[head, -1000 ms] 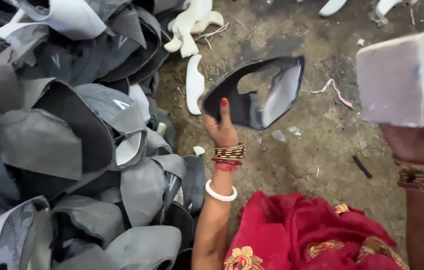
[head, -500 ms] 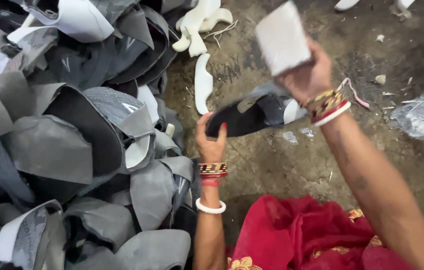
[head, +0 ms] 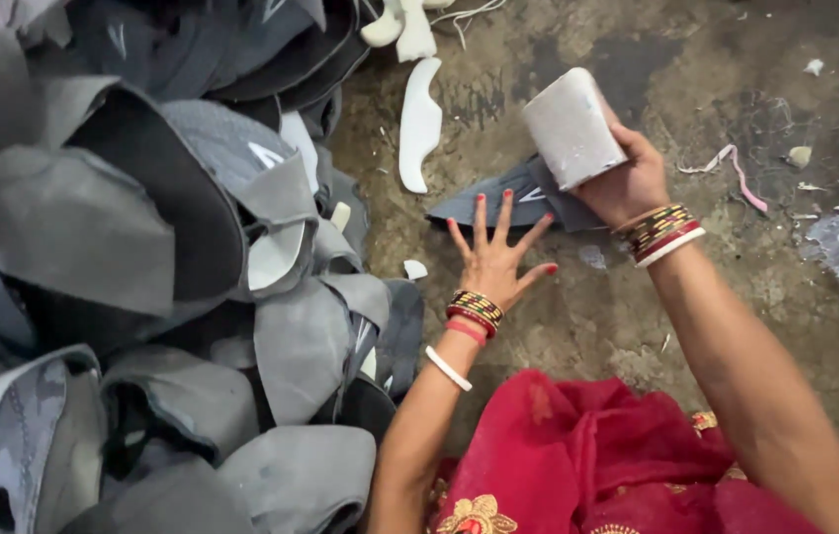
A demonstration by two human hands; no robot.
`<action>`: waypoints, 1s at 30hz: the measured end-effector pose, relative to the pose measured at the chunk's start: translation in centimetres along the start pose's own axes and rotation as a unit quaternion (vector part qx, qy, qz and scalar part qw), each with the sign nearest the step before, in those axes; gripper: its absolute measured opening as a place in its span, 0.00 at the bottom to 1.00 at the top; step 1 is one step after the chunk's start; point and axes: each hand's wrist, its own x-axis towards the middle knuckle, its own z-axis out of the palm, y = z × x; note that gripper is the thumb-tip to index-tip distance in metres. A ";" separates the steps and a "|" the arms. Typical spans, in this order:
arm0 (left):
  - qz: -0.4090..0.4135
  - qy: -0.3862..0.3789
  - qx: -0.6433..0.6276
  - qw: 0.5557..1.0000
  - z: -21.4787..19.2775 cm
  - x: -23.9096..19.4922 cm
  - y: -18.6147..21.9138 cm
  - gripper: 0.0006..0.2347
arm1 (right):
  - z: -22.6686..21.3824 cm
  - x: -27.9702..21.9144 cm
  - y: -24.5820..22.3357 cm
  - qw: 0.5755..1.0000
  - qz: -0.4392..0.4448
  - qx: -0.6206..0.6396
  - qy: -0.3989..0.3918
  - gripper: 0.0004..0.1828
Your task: Apply adhesive or primer to the edges of various shoe uppers using a hand-held sponge block.
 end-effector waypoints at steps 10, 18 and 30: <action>-0.016 0.003 0.001 1.000 3.2 -0.2 -0.2 0.31 | 7.4 -9.2 0.7 0.675 -0.267 -0.684 0.066 0.33; -0.022 0.049 -0.025 0.998 3.7 -0.2 -0.7 0.27 | 2.2 -8.6 8.3 0.298 -0.212 -0.925 0.098 0.35; -0.035 0.067 -0.074 0.994 4.6 0.4 -0.8 0.22 | 2.7 -7.0 8.3 0.313 -0.241 -0.913 0.100 0.34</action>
